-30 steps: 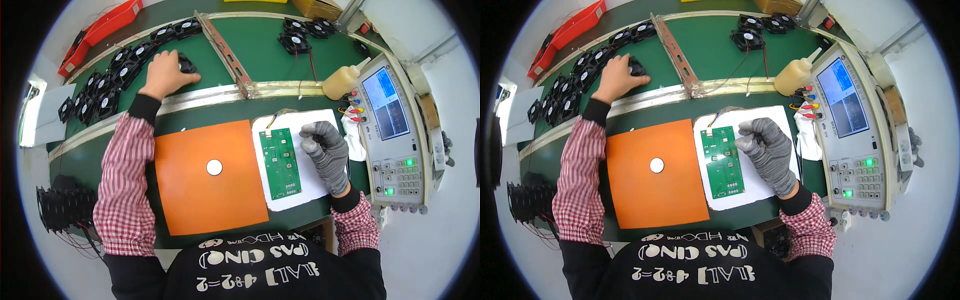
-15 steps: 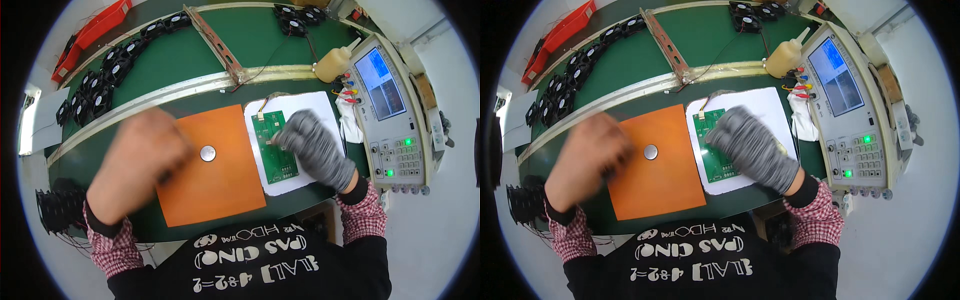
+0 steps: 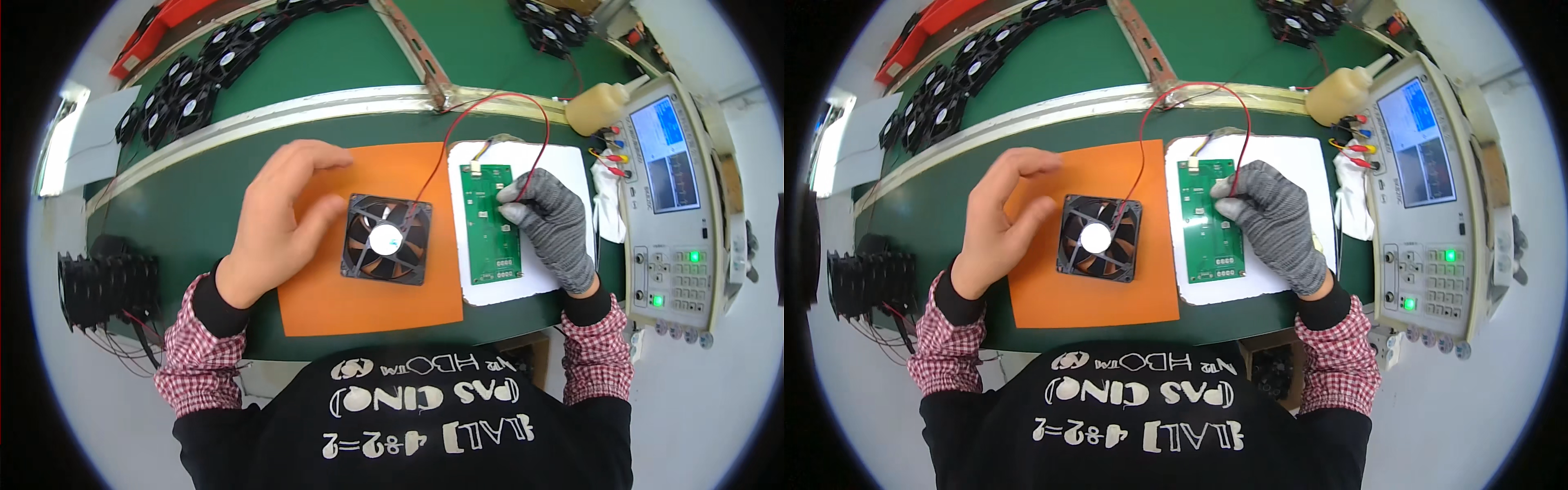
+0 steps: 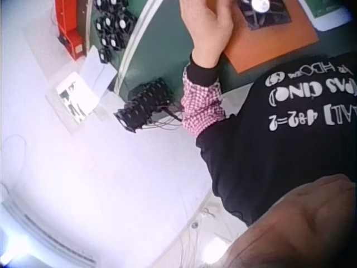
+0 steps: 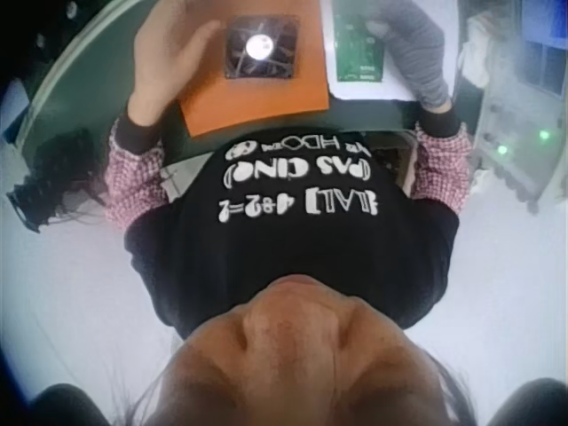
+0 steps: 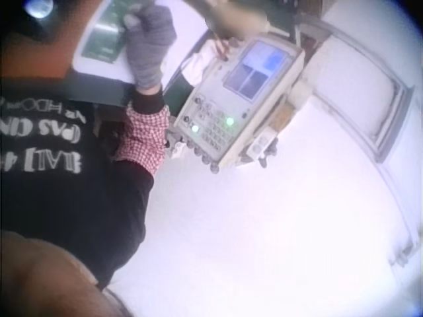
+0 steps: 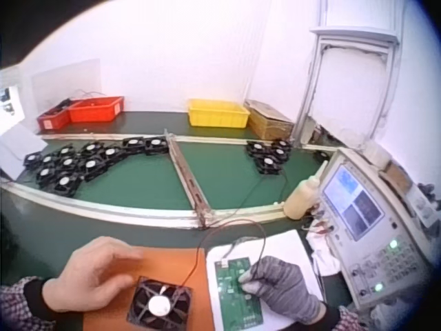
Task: The person tests multiple small black cooling fans by connecting them to a green circuit board using red and black wires. They pick up each fan, connect the wires to the board, and place the fan on an orange mat. The person also uses a handheld digital device to measure values and applies a substance from a bottle to the fan's center.
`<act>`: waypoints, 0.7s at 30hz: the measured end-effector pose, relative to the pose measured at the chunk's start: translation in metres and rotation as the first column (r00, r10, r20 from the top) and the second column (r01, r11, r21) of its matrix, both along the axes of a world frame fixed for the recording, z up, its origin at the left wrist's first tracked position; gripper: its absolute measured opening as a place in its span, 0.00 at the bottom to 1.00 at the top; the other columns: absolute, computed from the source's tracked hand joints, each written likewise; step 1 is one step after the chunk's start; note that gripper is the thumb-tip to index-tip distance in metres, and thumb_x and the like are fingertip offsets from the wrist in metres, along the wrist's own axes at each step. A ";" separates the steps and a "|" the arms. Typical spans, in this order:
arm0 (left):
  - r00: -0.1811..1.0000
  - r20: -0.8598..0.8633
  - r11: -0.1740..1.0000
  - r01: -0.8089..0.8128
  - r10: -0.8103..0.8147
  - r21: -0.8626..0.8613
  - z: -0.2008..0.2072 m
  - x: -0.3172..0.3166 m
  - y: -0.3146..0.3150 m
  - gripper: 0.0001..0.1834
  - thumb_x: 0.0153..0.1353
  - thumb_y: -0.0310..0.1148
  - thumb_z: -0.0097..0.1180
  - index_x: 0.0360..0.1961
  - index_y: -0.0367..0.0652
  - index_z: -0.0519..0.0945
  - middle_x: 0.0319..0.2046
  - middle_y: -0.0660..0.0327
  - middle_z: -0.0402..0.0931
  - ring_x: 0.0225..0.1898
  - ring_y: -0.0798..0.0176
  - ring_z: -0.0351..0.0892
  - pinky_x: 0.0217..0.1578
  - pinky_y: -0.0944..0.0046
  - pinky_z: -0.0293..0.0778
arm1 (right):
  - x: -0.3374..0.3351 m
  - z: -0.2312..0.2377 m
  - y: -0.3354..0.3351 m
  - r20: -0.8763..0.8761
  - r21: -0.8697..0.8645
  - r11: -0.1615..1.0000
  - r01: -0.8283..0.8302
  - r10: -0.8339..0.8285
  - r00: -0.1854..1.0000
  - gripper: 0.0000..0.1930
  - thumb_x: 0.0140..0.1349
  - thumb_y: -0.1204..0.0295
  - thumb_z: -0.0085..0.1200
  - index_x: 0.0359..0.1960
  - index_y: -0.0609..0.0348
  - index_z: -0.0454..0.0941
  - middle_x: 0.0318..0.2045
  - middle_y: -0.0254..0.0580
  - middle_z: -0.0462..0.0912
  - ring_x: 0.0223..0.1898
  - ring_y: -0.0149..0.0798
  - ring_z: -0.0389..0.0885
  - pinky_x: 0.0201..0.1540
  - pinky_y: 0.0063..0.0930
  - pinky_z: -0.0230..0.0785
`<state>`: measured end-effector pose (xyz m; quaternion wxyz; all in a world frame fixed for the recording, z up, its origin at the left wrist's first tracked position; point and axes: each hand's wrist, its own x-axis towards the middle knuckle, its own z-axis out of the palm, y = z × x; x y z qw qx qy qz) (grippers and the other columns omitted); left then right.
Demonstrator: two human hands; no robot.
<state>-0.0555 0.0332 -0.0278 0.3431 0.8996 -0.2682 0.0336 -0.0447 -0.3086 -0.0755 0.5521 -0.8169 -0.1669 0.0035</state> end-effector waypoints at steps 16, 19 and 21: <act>0.916 0.379 0.976 0.054 -0.133 0.211 -0.006 -0.025 -0.033 0.45 0.40 0.45 0.76 0.60 0.40 0.74 0.52 0.54 0.74 0.52 0.47 0.72 0.54 0.50 0.65 | 0.007 0.009 -0.002 0.381 -0.457 0.884 -0.093 0.290 0.878 0.17 0.45 0.83 0.58 0.39 0.51 0.82 0.33 0.39 0.82 0.37 0.48 0.80 0.40 0.40 0.74; 0.598 0.788 0.989 0.124 -0.144 0.086 0.022 -0.047 -0.028 0.17 0.61 0.40 0.59 0.51 0.50 0.80 0.46 0.59 0.82 0.43 0.60 0.77 0.45 0.61 0.72 | 0.006 0.000 -0.010 0.353 -0.378 0.925 -0.041 0.185 0.917 0.12 0.52 0.82 0.60 0.38 0.53 0.84 0.34 0.41 0.82 0.38 0.46 0.81 0.43 0.37 0.75; 0.927 0.028 0.818 0.344 -0.374 -0.461 0.061 -0.058 -0.024 0.28 0.55 0.45 0.65 0.51 0.37 0.77 0.40 0.53 0.83 0.36 0.57 0.79 0.39 0.59 0.73 | 0.006 -0.005 -0.008 0.183 -0.237 0.970 -0.051 0.096 0.979 0.09 0.54 0.79 0.63 0.38 0.54 0.85 0.36 0.41 0.82 0.39 0.45 0.82 0.44 0.35 0.76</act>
